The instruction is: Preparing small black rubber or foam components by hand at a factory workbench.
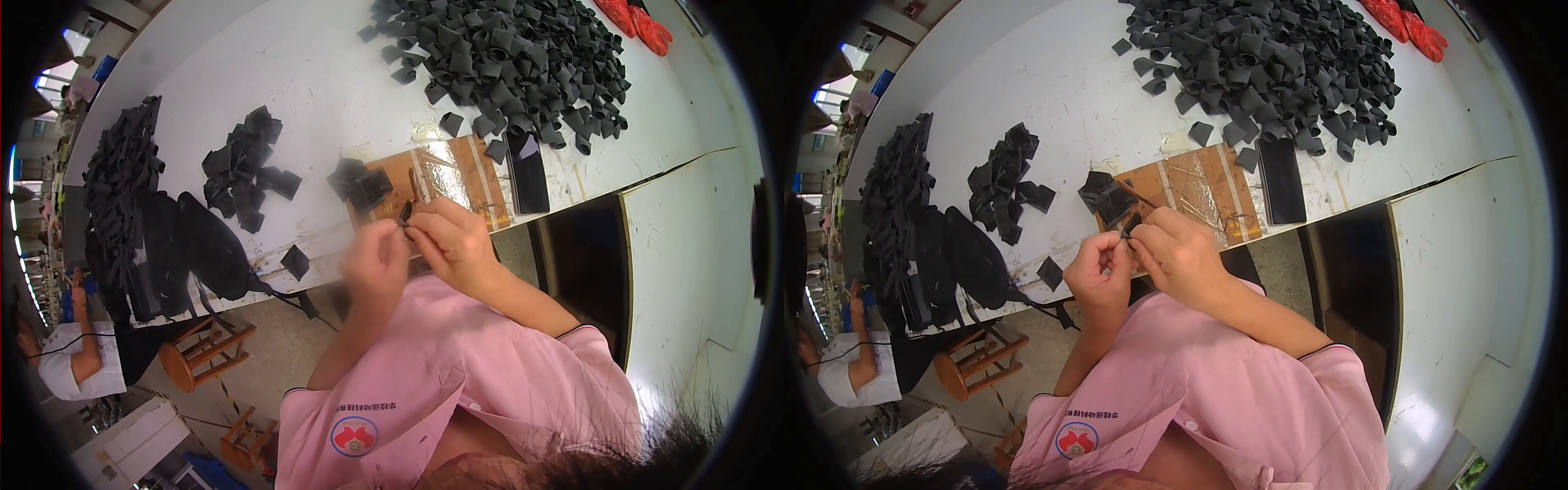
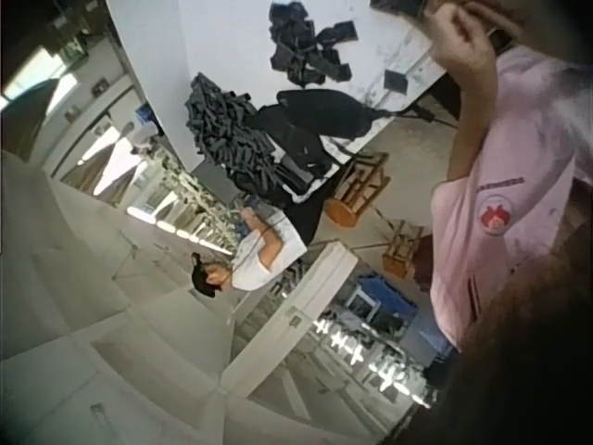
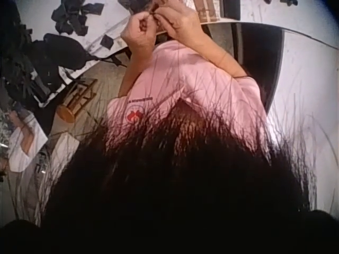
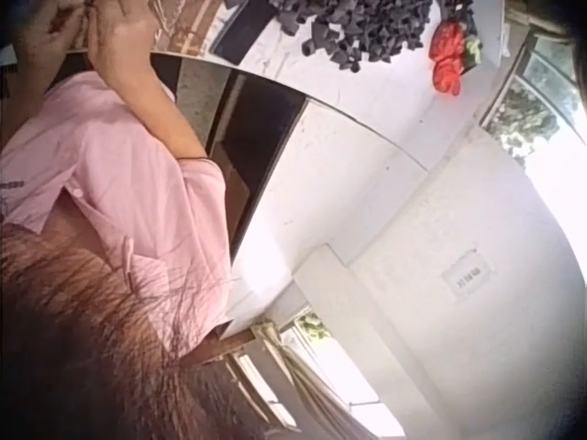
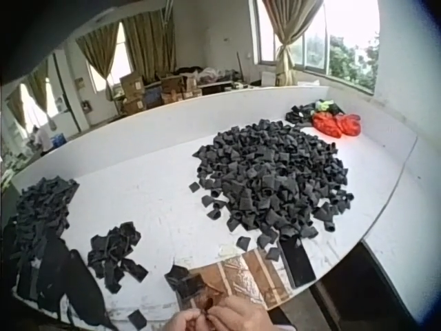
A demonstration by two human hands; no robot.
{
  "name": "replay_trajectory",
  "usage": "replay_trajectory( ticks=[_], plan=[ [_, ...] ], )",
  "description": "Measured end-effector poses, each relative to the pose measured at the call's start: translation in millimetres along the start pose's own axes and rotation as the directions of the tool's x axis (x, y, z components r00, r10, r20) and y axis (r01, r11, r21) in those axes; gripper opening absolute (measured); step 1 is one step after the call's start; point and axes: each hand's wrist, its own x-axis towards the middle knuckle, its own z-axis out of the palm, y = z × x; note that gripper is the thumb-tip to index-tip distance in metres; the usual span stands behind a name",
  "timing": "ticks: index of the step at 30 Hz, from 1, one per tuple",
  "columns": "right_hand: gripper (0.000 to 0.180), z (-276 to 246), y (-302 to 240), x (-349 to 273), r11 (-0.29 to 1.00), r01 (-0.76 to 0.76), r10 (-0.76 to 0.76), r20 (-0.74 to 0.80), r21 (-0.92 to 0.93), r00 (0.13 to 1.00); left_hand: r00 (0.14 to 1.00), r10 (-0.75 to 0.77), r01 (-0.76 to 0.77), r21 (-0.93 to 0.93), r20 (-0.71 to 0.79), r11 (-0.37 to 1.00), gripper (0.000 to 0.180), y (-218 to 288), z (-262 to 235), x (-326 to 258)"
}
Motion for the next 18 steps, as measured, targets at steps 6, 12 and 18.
replay_trajectory(
  ticks=[6,12,18],
  plan=[
    [0.009,8.6,9.2,-0.6,0.985,-0.097,0.081,-0.115,-0.142,0.99,0.809,-0.575,0.459,-0.745,0.125,0.484,0.018,18.2,-0.1,20.8],
    [0.002,-4.1,17.9,7.2,0.093,-0.643,0.551,0.498,0.76,0.669,0.879,-0.441,0.433,-0.691,0.181,0.58,0.019,12.1,-4.9,21.0],
    [0.013,0.1,19.7,8.7,-0.161,-0.633,0.372,0.641,0.757,0.671,0.975,-0.047,-0.015,-0.274,-0.218,0.961,0.018,1.5,12.0,16.8]
  ],
)
